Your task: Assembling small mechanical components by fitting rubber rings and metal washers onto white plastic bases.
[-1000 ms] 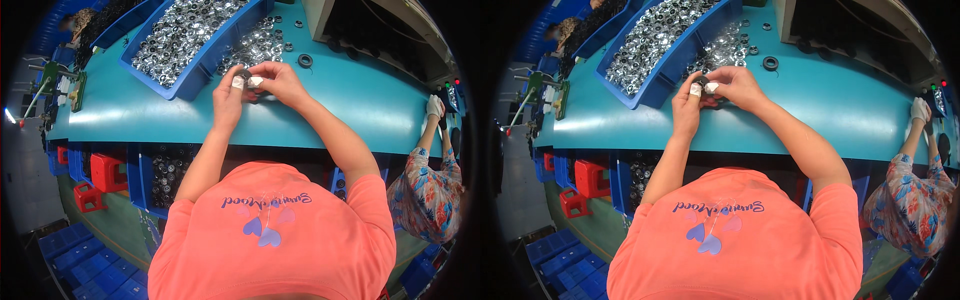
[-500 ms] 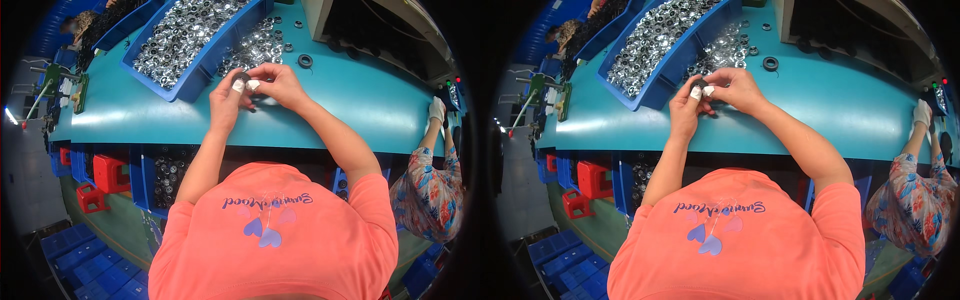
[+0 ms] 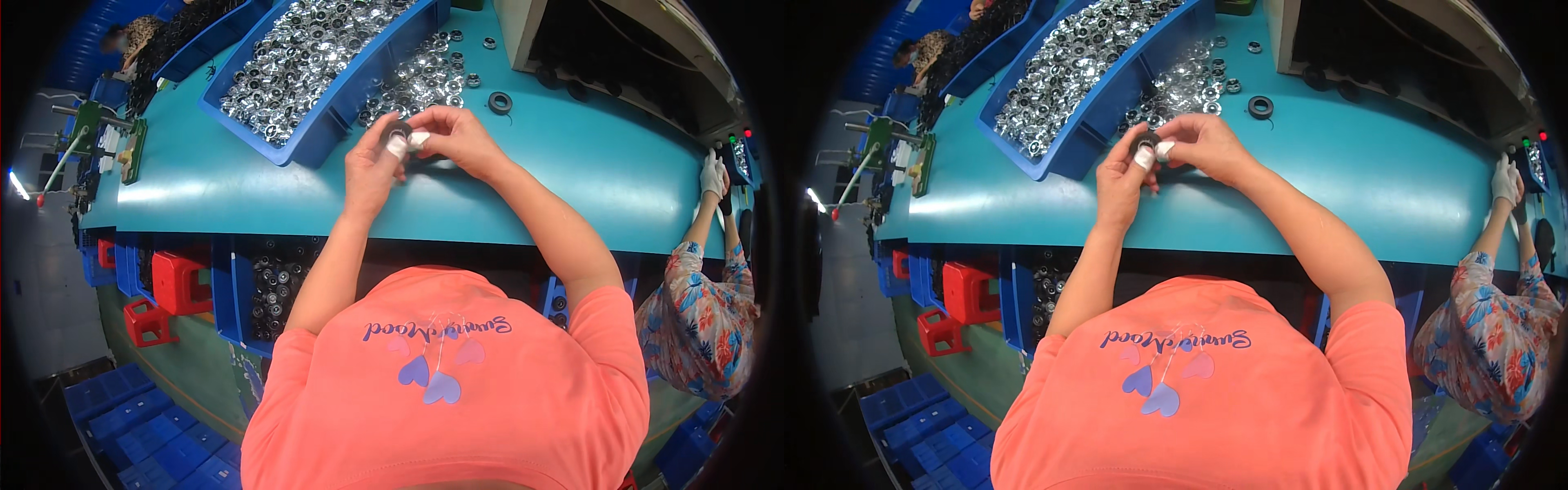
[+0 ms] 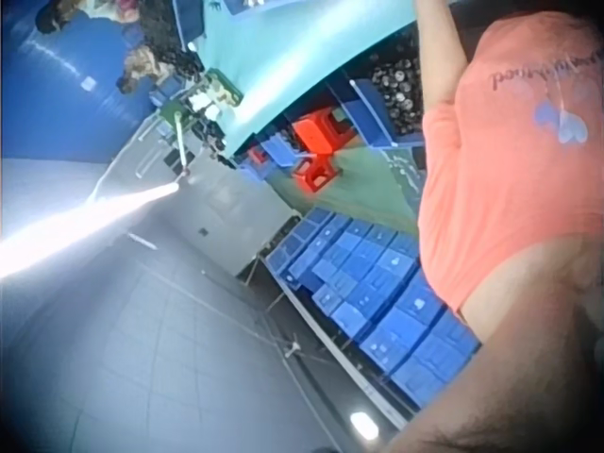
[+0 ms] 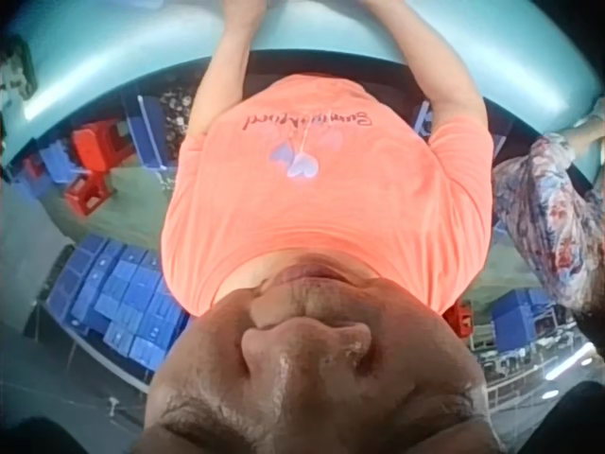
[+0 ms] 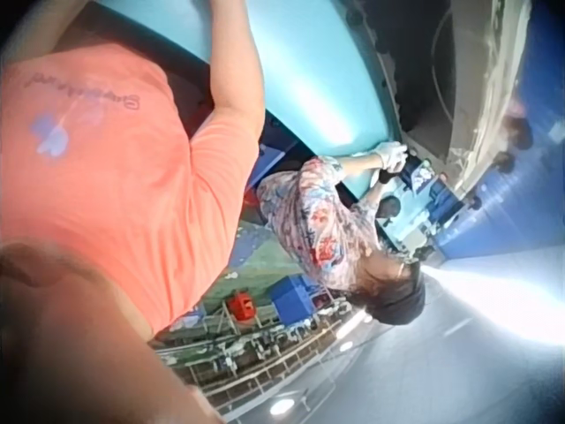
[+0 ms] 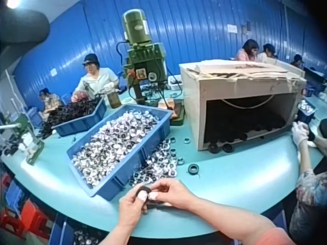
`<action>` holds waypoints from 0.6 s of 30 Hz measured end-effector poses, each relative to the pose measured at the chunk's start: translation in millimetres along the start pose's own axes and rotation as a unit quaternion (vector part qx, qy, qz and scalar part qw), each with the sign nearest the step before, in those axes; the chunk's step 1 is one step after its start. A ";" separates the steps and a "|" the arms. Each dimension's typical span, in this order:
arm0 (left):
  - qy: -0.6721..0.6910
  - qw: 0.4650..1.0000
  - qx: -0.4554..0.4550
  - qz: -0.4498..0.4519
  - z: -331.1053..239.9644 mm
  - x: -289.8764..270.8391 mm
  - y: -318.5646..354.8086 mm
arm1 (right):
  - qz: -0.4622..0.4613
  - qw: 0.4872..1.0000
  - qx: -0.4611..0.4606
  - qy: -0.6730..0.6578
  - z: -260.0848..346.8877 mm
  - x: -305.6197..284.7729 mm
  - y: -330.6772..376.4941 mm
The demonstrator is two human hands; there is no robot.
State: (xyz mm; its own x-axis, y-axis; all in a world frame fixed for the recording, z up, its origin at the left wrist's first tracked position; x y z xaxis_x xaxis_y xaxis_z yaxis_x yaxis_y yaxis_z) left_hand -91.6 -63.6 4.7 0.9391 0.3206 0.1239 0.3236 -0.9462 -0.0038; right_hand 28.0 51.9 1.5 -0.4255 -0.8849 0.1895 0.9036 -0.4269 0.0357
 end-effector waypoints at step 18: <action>-0.202 0.977 0.055 0.028 7.9 15.4 10.2 | 0.004 1.000 0.014 -0.003 -0.7 -2.2 1.0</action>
State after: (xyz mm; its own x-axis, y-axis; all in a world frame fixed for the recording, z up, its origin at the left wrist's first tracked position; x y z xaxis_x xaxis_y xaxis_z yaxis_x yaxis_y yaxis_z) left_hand -72.9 -68.0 -1.3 0.9175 0.2815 -0.2809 0.2609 -0.9592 -0.1089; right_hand 29.8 53.3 0.4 -0.4179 -0.8872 0.1956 0.9081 -0.4141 0.0623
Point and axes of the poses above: each hand's wrist, its own y-axis away from the middle knuckle, its own x-axis out of the palm, z = x × y, the point moved 5 cm from there along -y, towards the middle knuckle, and after that the axes turned 9 degrees about z, right-handed, at the moved point
